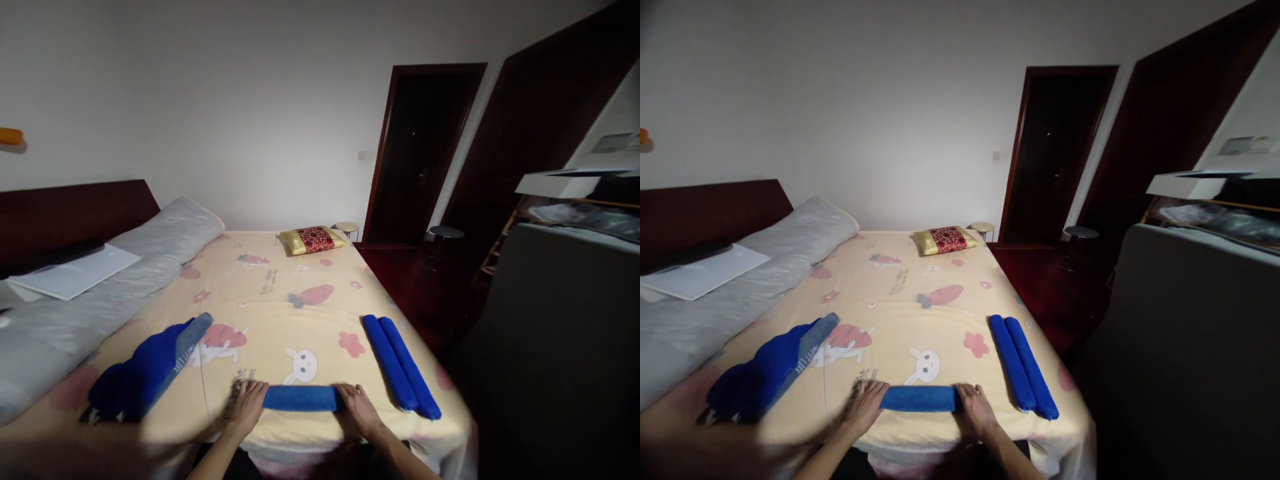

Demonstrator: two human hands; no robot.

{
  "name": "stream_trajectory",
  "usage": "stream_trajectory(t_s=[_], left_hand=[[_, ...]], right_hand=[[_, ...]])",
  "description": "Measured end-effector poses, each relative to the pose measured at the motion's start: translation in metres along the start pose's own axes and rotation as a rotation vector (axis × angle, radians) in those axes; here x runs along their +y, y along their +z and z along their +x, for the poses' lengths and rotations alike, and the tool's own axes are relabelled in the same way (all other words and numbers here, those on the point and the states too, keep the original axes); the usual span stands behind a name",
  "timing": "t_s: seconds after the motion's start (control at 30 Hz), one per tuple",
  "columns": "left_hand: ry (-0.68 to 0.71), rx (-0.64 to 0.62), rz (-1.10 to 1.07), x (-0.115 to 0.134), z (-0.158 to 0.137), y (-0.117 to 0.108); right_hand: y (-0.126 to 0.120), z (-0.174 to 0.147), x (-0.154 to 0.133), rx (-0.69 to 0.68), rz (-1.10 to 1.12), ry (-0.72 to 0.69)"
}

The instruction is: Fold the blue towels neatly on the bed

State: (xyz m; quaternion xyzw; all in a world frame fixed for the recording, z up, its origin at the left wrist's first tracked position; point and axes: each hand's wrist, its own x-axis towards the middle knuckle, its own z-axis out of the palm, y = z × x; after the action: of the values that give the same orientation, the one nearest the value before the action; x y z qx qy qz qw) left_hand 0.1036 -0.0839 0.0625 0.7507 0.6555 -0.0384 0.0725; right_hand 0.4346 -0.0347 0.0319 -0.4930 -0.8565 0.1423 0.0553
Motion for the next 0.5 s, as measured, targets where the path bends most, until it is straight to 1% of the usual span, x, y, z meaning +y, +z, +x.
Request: stream_trajectory(t_s=[0.2,0.3,0.4,0.5], left_hand=[[-0.015,-0.004,-0.01,0.001,0.0,-0.003],[-0.027,-0.007,-0.018,0.0,0.001,-0.004],[-0.043,-0.017,-0.029,-0.001,0.002,-0.003],[-0.063,-0.02,-0.043,-0.003,0.002,-0.001]], right_hand=[[-0.009,0.0,-0.004,0.022,0.049,0.01],[-0.017,0.001,-0.003,0.028,0.08,0.028],[-0.035,0.003,-0.003,0.056,0.145,0.031],[-0.06,0.004,-0.008,0.09,0.26,-0.002]])
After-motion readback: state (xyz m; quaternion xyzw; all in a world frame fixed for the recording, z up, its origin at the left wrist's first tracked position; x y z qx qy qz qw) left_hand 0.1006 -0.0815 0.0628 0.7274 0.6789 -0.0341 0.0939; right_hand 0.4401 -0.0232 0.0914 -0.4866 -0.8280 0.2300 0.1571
